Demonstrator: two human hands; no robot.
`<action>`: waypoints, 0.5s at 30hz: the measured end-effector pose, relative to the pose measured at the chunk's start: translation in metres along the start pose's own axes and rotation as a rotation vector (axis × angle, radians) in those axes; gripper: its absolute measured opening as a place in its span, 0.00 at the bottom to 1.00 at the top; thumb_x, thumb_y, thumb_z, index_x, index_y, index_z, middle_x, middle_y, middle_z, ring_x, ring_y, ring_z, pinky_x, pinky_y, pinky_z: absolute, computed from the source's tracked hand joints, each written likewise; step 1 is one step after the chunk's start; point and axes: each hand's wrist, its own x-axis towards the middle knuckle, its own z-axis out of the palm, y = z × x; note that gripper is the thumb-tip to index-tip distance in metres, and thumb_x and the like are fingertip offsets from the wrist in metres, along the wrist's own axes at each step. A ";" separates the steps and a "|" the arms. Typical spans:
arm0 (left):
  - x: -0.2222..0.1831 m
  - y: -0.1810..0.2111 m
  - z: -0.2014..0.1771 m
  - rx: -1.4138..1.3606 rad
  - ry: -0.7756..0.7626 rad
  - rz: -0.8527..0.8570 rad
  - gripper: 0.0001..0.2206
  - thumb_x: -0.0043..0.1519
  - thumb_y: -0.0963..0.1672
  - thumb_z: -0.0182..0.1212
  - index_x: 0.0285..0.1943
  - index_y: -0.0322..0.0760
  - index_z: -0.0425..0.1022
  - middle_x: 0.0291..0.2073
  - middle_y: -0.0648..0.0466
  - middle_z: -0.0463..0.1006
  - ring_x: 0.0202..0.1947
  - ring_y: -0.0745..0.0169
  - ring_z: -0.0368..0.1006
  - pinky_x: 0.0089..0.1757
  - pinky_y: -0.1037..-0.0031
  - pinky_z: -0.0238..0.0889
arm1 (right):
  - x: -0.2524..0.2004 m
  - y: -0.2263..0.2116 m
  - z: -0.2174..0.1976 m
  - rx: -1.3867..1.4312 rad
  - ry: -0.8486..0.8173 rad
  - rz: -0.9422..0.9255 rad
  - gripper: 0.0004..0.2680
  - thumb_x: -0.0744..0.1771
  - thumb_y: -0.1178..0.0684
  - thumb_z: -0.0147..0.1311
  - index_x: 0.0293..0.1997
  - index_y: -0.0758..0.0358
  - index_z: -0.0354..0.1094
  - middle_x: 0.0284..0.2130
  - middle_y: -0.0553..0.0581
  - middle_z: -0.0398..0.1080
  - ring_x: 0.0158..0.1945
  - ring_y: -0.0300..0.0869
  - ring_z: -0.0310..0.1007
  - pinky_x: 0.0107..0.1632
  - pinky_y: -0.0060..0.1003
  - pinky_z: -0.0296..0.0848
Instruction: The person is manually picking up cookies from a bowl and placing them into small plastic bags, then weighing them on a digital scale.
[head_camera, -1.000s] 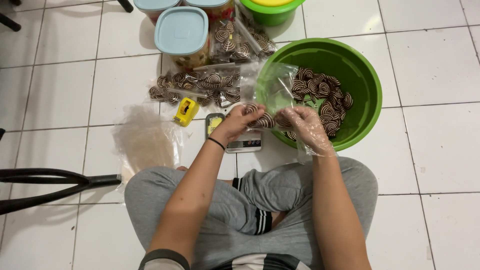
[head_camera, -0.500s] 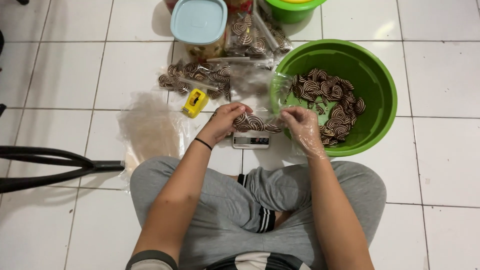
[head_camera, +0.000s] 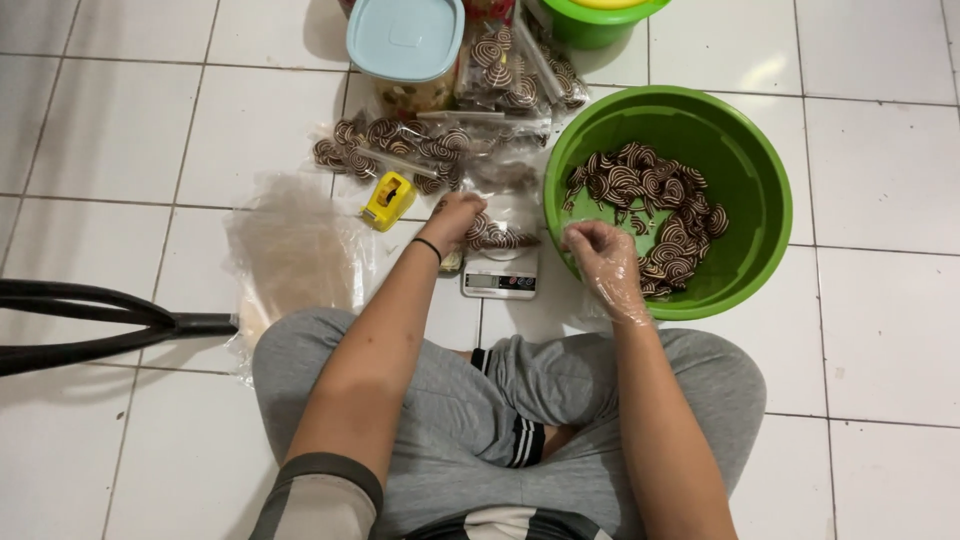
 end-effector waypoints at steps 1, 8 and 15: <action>0.020 -0.008 -0.003 0.140 0.041 0.031 0.19 0.57 0.51 0.67 0.54 0.42 0.77 0.49 0.46 0.80 0.55 0.47 0.76 0.54 0.57 0.68 | 0.000 -0.001 -0.001 -0.009 0.003 -0.004 0.05 0.67 0.56 0.57 0.42 0.65 0.77 0.28 0.60 0.77 0.35 0.42 0.75 0.39 0.37 0.74; -0.072 0.086 -0.052 0.321 0.077 0.276 0.34 0.68 0.48 0.56 0.77 0.28 0.44 0.68 0.31 0.61 0.69 0.35 0.59 0.64 0.46 0.56 | 0.001 0.003 -0.001 -0.106 -0.003 0.024 0.06 0.67 0.54 0.58 0.43 0.63 0.78 0.29 0.59 0.77 0.35 0.40 0.74 0.39 0.36 0.72; -0.165 0.116 -0.088 0.356 -0.083 0.466 0.21 0.67 0.48 0.59 0.67 0.35 0.68 0.47 0.41 0.79 0.51 0.39 0.77 0.51 0.54 0.69 | 0.002 0.012 0.001 -0.148 -0.008 0.014 0.06 0.67 0.54 0.58 0.43 0.61 0.78 0.31 0.59 0.77 0.37 0.42 0.76 0.41 0.38 0.73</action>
